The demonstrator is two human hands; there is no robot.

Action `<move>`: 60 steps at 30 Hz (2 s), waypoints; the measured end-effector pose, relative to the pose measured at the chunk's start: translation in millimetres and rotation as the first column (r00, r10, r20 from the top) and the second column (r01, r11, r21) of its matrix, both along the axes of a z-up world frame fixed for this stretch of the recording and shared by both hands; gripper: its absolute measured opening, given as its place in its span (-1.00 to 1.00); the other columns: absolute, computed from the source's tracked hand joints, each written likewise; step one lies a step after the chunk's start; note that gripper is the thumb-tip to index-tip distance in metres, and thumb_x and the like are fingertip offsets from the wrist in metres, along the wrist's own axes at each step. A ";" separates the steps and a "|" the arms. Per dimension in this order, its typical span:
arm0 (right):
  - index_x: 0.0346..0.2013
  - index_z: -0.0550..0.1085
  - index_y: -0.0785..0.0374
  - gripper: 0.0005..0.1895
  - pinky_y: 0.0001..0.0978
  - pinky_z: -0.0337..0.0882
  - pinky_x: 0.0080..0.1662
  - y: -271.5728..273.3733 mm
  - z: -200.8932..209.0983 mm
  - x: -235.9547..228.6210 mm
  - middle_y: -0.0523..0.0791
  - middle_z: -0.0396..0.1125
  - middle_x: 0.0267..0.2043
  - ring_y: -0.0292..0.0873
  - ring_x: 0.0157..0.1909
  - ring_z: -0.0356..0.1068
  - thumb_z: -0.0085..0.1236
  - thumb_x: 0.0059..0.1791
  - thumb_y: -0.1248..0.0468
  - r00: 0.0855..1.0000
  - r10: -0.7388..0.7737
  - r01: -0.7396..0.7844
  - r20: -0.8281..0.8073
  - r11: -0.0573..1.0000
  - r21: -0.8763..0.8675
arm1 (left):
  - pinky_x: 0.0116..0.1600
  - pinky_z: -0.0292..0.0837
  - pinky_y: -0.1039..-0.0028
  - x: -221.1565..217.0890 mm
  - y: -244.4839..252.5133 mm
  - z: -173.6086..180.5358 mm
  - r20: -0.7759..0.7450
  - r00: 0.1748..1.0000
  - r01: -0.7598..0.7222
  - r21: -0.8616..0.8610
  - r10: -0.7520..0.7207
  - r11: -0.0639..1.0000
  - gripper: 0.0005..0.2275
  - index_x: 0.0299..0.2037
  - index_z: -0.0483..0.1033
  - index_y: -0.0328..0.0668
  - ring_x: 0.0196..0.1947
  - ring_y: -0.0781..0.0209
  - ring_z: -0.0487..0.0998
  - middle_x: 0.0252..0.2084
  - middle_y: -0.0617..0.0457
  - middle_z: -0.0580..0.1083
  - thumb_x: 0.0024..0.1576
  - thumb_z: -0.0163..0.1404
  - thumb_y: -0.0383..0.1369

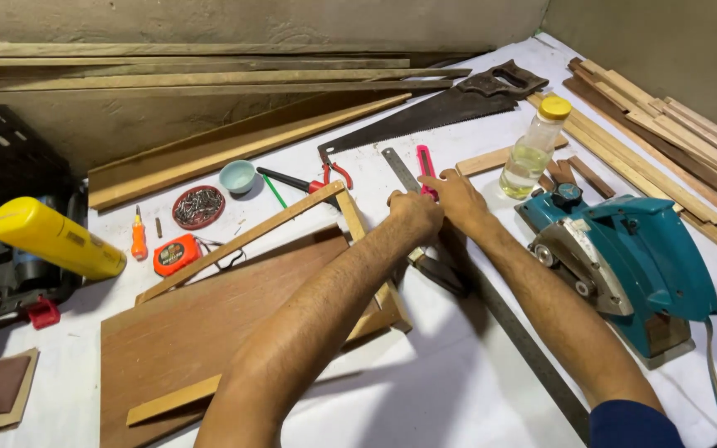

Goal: The person assembles a rectangular wooden frame on a work table. They align thin wood strips against a wooden board, position nails, and hammer the strips to fasten the frame corners, repositioning pieces between strikes.

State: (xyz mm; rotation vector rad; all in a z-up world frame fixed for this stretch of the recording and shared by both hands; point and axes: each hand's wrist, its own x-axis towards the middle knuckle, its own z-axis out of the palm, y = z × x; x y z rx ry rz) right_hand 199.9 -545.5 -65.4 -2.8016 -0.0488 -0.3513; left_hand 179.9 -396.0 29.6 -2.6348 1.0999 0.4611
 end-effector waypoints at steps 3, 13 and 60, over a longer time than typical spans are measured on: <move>0.16 0.52 -0.06 -0.52 0.00 0.44 0.03 -2.2 -4.8 13.6 0.09 0.32 0.14 0.23 0.14 0.30 0.23 -0.07 0.26 1.000 -0.017 0.017 0.012 0.999 -0.050 | 0.23 0.38 -0.05 25.3 -6.0 -15.4 -0.015 0.999 0.040 0.054 -0.039 0.998 -0.67 0.07 0.60 -0.13 0.09 0.04 0.58 0.05 -0.04 0.59 0.14 0.17 -0.20; -0.03 0.56 0.15 -0.72 0.02 0.46 -0.04 -12.9 2.7 9.2 0.07 0.39 -0.10 0.15 -0.01 0.36 0.16 -0.02 0.21 0.996 -0.094 0.094 -0.011 0.995 -0.021 | 0.26 0.37 -0.09 59.0 -11.4 -19.9 -0.090 0.994 0.075 0.148 -0.062 0.986 -0.63 0.09 0.59 -0.02 0.03 0.05 0.61 -0.01 0.00 0.60 0.14 0.17 -0.09; 0.05 0.51 0.26 -0.64 -0.07 0.45 0.09 4.6 19.6 -211.1 0.07 0.37 -0.02 0.11 0.08 0.38 0.13 -0.05 0.45 0.952 -0.097 0.077 -0.291 0.994 -0.080 | -0.14 0.56 0.04 -102.7 -7.5 -31.3 0.097 0.916 0.373 0.154 -0.390 0.915 -0.79 0.08 0.54 0.14 -0.17 0.11 0.63 -0.16 0.04 0.61 0.26 0.05 -0.24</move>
